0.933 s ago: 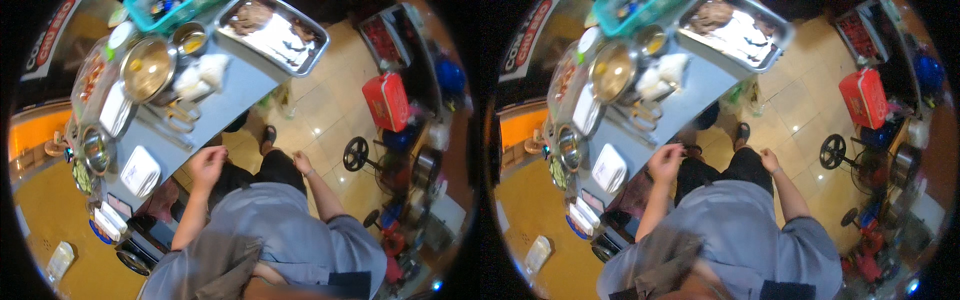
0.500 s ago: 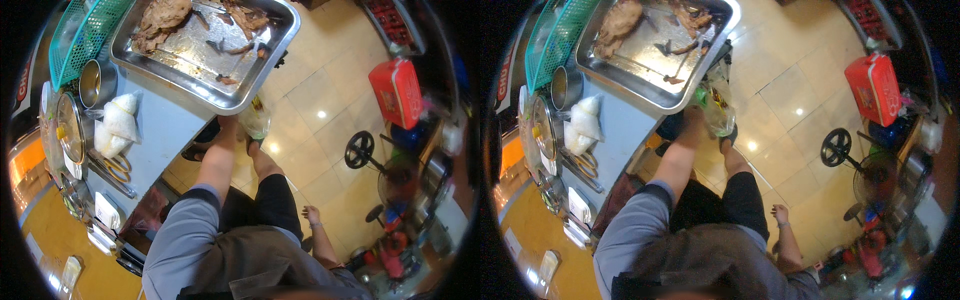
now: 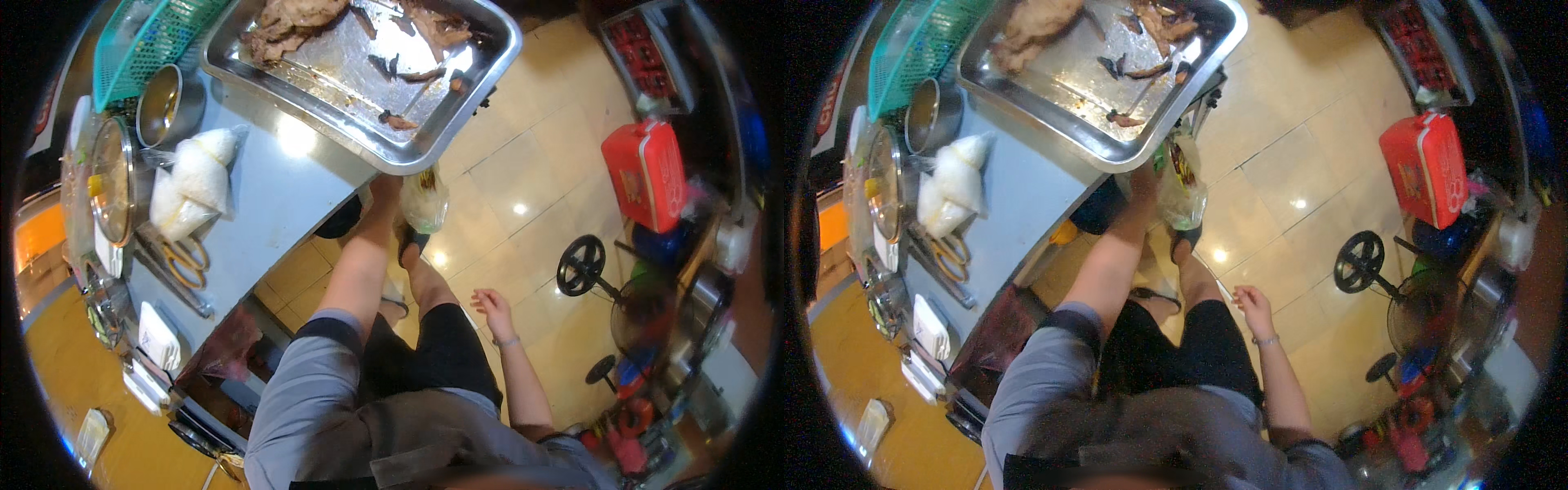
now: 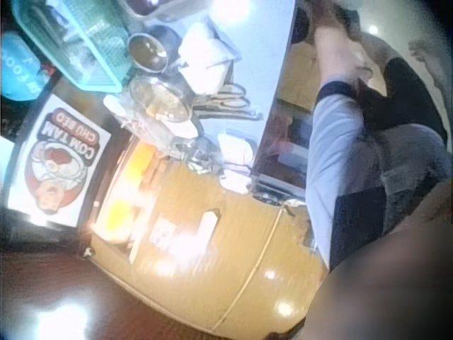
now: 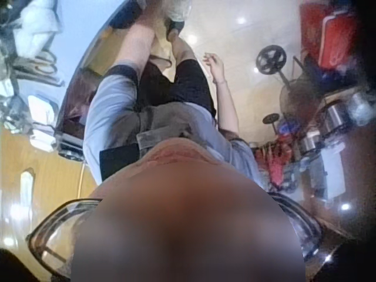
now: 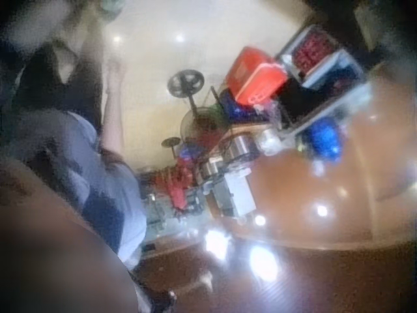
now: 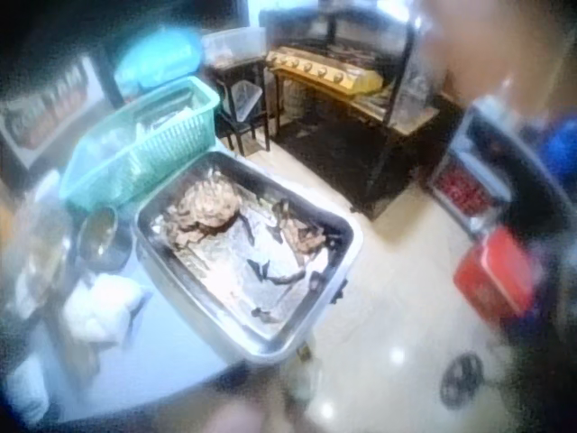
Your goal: The person assembles takeout meals by placing sliced cucumbers, cooked meat, and rice into styrofoam containers. They use tongs and scissors to handle the food, then pack the containers into plastic bags. The person also retrieves a package of bread from a refrigerator and places it into a bag.
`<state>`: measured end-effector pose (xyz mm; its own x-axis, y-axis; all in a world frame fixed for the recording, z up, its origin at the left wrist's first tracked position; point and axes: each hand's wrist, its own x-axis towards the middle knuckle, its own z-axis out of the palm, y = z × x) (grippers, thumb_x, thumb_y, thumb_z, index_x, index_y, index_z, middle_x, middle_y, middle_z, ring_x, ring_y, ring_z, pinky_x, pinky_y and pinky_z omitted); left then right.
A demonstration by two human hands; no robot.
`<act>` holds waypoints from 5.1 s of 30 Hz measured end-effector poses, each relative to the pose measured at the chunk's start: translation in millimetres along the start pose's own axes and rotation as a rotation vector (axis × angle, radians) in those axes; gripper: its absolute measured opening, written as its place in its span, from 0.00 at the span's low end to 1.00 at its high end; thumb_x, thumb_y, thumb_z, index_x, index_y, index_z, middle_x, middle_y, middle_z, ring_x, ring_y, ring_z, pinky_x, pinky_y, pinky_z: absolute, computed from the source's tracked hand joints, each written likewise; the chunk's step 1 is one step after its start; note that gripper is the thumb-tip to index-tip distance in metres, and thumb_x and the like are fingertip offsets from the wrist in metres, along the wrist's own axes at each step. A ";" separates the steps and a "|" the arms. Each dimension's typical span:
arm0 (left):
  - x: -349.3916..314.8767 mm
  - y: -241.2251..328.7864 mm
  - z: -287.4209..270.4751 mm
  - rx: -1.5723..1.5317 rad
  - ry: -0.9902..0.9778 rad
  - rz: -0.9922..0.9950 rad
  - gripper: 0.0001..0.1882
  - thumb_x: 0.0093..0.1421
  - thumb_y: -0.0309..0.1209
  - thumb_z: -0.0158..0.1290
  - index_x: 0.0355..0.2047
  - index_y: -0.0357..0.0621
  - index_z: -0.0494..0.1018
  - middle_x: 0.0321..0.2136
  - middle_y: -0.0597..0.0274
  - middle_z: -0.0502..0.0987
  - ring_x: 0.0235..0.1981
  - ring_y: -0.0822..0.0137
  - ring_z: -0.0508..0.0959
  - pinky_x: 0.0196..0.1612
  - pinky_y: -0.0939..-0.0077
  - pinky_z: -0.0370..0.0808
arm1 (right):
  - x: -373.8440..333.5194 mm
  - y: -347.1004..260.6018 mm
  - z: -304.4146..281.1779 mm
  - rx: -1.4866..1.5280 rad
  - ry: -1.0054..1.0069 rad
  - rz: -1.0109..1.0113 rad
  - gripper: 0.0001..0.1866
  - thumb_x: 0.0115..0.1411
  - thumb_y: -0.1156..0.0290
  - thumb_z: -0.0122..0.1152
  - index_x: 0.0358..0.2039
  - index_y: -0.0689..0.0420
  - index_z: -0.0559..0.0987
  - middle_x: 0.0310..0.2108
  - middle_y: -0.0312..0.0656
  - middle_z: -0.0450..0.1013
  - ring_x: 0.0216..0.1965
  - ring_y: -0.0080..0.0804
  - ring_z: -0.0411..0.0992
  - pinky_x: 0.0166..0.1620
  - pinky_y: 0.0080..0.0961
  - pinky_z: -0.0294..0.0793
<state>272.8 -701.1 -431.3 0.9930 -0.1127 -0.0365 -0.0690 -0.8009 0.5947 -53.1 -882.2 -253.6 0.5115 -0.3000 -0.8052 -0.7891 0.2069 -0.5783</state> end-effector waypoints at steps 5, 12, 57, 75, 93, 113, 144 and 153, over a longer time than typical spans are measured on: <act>12.3 -16.5 3.9 -0.068 0.152 0.002 0.14 0.57 0.32 0.54 0.42 0.39 0.73 0.39 0.44 0.76 0.45 0.46 0.74 0.50 0.53 0.68 | -16.4 110.7 -38.1 -0.140 0.039 0.166 0.12 0.63 0.65 0.57 0.39 0.61 0.78 0.30 0.40 0.76 0.31 0.26 0.75 0.36 0.22 0.74; -47.7 49.7 -145.9 -0.123 0.107 0.336 0.09 0.62 0.32 0.48 0.35 0.39 0.71 0.31 0.46 0.76 0.34 0.43 0.74 0.38 0.54 0.70 | -35.2 150.1 -59.0 -0.651 0.059 0.134 0.16 0.59 0.62 0.60 0.34 0.66 0.79 0.28 0.48 0.77 0.33 0.38 0.77 0.39 0.30 0.75; -507.6 -8.1 -579.5 -1.420 -0.184 -0.292 0.17 0.64 0.37 0.52 0.47 0.38 0.75 0.39 0.55 0.80 0.38 0.65 0.80 0.41 0.71 0.79 | -381.5 -169.0 269.3 -0.942 -0.596 -1.415 0.10 0.63 0.67 0.55 0.29 0.60 0.74 0.18 0.50 0.66 0.18 0.46 0.66 0.22 0.34 0.62; -550.2 -145.7 -588.0 -0.591 0.556 -0.730 0.19 0.51 0.25 0.60 0.46 0.46 0.74 0.34 0.60 0.78 0.33 0.64 0.79 0.41 0.69 0.77 | -409.5 -156.1 248.5 -0.488 -0.664 -1.393 0.11 0.54 0.79 0.54 0.15 0.63 0.71 0.19 0.36 0.70 0.21 0.18 0.64 0.24 0.19 0.61; -549.6 -4.7 -571.5 -0.752 0.715 -0.068 0.05 0.51 0.21 0.49 0.25 0.40 0.64 0.20 0.57 0.67 0.26 0.69 0.68 0.32 0.73 0.67 | -415.6 12.9 290.8 -0.445 -0.622 -1.106 0.18 0.58 0.73 0.56 0.49 0.65 0.70 0.48 0.52 0.71 0.50 0.40 0.70 0.50 0.34 0.69; -627.1 -16.1 -612.7 -0.195 0.746 -0.051 0.02 0.48 0.26 0.54 0.20 0.43 0.74 0.27 0.54 0.75 0.31 0.55 0.74 0.38 0.65 0.70 | -335.3 -49.2 310.0 -1.400 -0.488 -1.495 0.34 0.54 0.55 0.62 0.59 0.54 0.67 0.58 0.52 0.65 0.61 0.46 0.61 0.63 0.39 0.58; -558.1 -60.8 -593.6 -0.234 0.937 -1.224 0.21 0.52 0.27 0.56 0.48 0.38 0.69 0.34 0.47 0.78 0.36 0.54 0.80 0.40 0.67 0.74 | -330.8 -87.9 826.9 -1.159 -0.834 -1.626 0.25 0.52 0.53 0.56 0.51 0.42 0.72 0.59 0.52 0.60 0.56 0.52 0.62 0.54 0.53 0.60; -599.3 -108.2 -608.2 -0.359 0.855 -1.233 0.24 0.52 0.26 0.54 0.51 0.40 0.68 0.37 0.50 0.79 0.40 0.55 0.80 0.44 0.67 0.74 | -343.9 -69.5 861.5 -1.439 -0.588 -1.745 0.28 0.53 0.48 0.52 0.55 0.36 0.72 0.64 0.54 0.55 0.59 0.52 0.59 0.56 0.59 0.52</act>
<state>-256.3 -189.3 14.7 0.1796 0.9506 -0.2530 0.7100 0.0527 0.7022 118.8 8.8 -49.2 0.5180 0.8521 0.0751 0.8291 -0.4786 -0.2890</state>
